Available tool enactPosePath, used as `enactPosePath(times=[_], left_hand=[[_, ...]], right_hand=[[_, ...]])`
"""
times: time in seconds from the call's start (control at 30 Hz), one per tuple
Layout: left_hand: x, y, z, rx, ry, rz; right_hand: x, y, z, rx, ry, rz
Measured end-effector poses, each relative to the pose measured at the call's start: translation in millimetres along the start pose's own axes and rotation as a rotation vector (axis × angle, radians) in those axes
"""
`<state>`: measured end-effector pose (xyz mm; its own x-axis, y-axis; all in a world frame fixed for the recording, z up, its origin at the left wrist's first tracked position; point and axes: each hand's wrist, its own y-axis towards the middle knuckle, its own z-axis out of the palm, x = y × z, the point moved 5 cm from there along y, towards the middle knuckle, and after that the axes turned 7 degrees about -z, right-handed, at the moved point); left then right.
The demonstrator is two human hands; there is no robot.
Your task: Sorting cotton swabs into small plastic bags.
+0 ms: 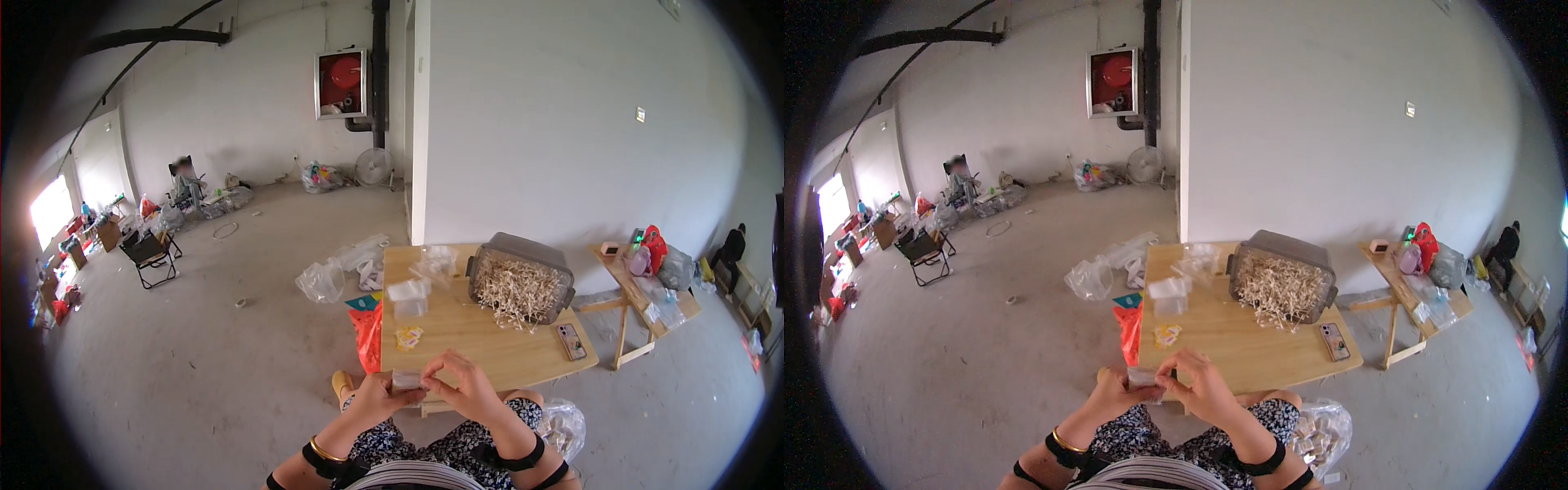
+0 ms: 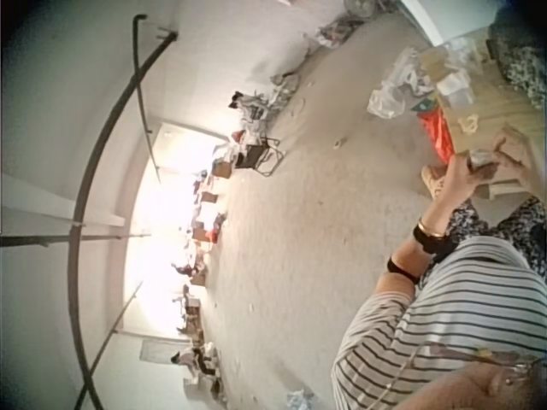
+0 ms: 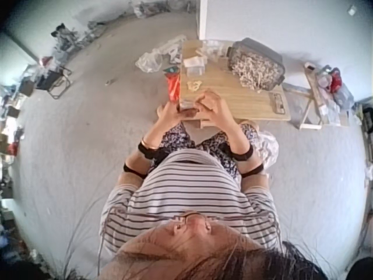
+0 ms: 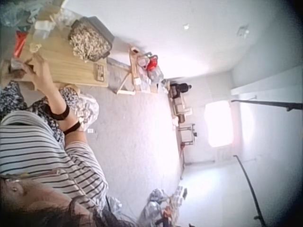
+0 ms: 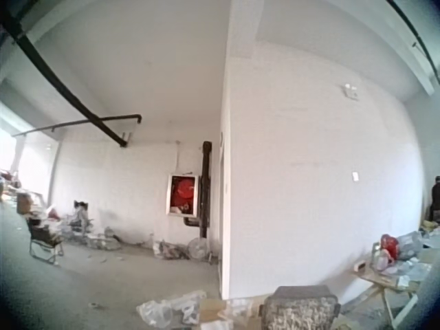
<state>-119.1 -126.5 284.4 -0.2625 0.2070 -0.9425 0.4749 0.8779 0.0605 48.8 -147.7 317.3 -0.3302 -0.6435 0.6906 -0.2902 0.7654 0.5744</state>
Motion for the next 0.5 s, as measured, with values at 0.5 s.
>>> enactPosePath(times=[0.5], left_hand=[[31, 10, -4, -0.24, -0.405, 0.051]], right_hand=[[-41, -16, 6, -0.189, 0.089, 0.161]])
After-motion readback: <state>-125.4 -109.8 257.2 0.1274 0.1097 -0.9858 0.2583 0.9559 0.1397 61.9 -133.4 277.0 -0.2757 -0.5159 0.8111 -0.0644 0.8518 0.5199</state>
